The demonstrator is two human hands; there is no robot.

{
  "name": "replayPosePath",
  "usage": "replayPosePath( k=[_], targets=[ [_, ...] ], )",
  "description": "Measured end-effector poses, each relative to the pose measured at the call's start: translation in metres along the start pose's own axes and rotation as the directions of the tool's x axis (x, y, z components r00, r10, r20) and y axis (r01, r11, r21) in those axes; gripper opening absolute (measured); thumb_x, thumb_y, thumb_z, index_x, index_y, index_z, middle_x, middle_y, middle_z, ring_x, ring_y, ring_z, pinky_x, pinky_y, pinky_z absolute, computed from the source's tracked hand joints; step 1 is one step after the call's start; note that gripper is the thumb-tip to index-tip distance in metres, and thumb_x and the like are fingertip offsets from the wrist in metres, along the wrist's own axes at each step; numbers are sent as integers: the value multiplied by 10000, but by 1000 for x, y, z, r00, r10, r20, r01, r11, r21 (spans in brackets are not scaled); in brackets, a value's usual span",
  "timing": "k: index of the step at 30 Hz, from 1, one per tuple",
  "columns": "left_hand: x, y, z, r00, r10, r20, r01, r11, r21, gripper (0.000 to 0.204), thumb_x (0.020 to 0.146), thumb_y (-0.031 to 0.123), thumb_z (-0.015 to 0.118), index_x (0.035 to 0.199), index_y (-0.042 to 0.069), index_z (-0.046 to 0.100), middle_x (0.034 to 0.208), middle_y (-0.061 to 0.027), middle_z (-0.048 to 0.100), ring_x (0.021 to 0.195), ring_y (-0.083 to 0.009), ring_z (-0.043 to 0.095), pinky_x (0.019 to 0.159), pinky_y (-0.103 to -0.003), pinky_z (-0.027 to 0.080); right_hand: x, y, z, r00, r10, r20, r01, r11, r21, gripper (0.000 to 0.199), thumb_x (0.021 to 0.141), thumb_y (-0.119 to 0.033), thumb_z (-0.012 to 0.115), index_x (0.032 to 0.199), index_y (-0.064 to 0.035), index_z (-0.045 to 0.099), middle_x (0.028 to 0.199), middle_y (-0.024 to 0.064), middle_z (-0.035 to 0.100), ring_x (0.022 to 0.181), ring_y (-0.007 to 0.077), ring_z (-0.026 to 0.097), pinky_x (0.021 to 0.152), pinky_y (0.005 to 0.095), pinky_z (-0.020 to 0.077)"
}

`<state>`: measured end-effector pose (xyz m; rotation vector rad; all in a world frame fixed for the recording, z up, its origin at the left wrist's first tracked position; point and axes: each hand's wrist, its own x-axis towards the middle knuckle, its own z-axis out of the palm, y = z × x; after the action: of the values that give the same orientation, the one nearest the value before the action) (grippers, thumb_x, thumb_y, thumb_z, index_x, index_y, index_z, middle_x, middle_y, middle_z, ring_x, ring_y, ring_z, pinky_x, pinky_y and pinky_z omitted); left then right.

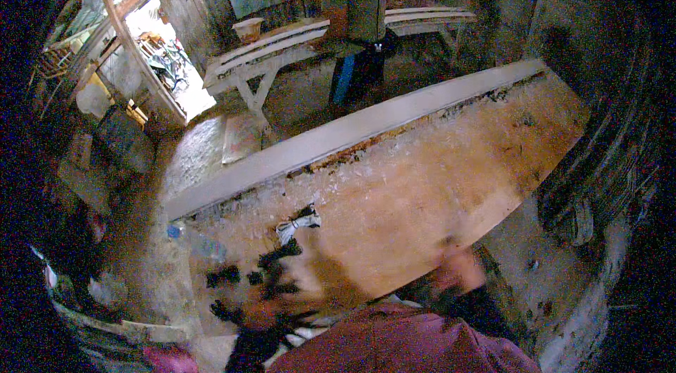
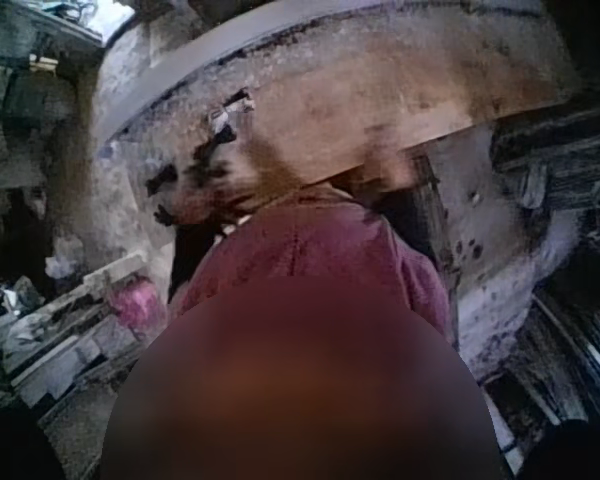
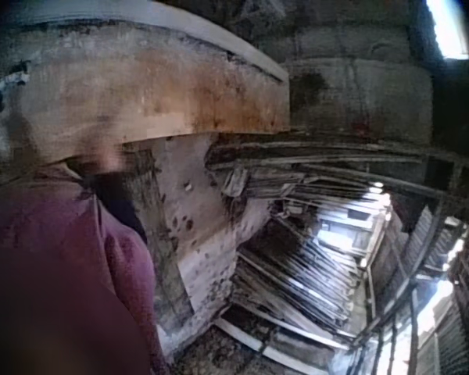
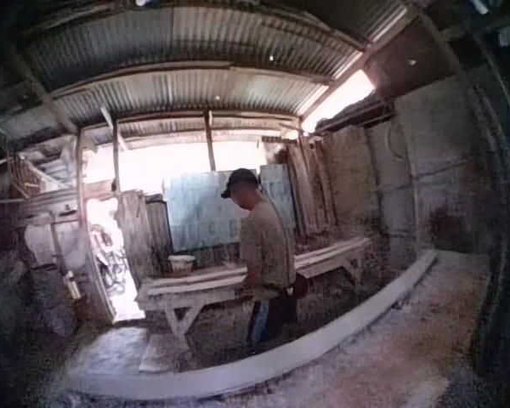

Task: The person uses a knife to cut black cable ties into smaller pieces on a wooden workbench. The person repeatedly picks up, cuts, and separates the ties, accumulating cut pieces on the table.

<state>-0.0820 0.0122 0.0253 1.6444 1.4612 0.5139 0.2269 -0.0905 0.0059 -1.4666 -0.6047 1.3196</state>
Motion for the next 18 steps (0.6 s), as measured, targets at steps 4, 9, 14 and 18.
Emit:
replayPosePath(
  k=[4, 9, 14, 18],
  targets=[
    [11, -34, -55, 978, -145, 149, 155, 986, -57, 327, 670, 149, 609, 956, 25, 512, 799, -59, 577, 721, -142, 542, 657, -285, 440, -17, -29, -56, 940, -213, -267, 246, 964, 97, 162, 771, -220, 514, 715, -100, 421, 493, 10, 403, 334, 100, 346, 288, 226, 297],
    [44, -56, -19, 972, 222, 73, -197, 947, -256, 294, 646, 96, 609, 916, 20, 520, 821, -53, 559, 713, -143, 520, 643, -276, 430, 33, 26, -40, 970, -3, -243, 58, 974, 221, 220, 745, -245, 563, 720, -81, 418, 510, 22, 435, 378, 131, 418, 314, 259, 338],
    [60, -43, 1, 943, 329, 49, -305, 913, -273, 392, 627, 105, 630, 981, 31, 480, 819, -44, 549, 724, -138, 516, 657, -259, 426, 63, 80, -9, 982, -57, -178, 60, 998, 12, 249, 753, -219, 559, 816, -67, 372, 550, 47, 459, 405, 142, 462, 375, 259, 397],
    [76, -36, 18, 919, 354, 174, -263, 878, -400, 499, 617, 93, 653, 1054, 23, 421, 825, -38, 538, 718, -122, 518, 634, -255, 437, 82, 105, -15, 974, -88, -209, 55, 986, -157, 384, 745, -91, 539, 970, -92, 229, 621, 62, 456, 456, 149, 480, 396, 265, 415]
  ],
)
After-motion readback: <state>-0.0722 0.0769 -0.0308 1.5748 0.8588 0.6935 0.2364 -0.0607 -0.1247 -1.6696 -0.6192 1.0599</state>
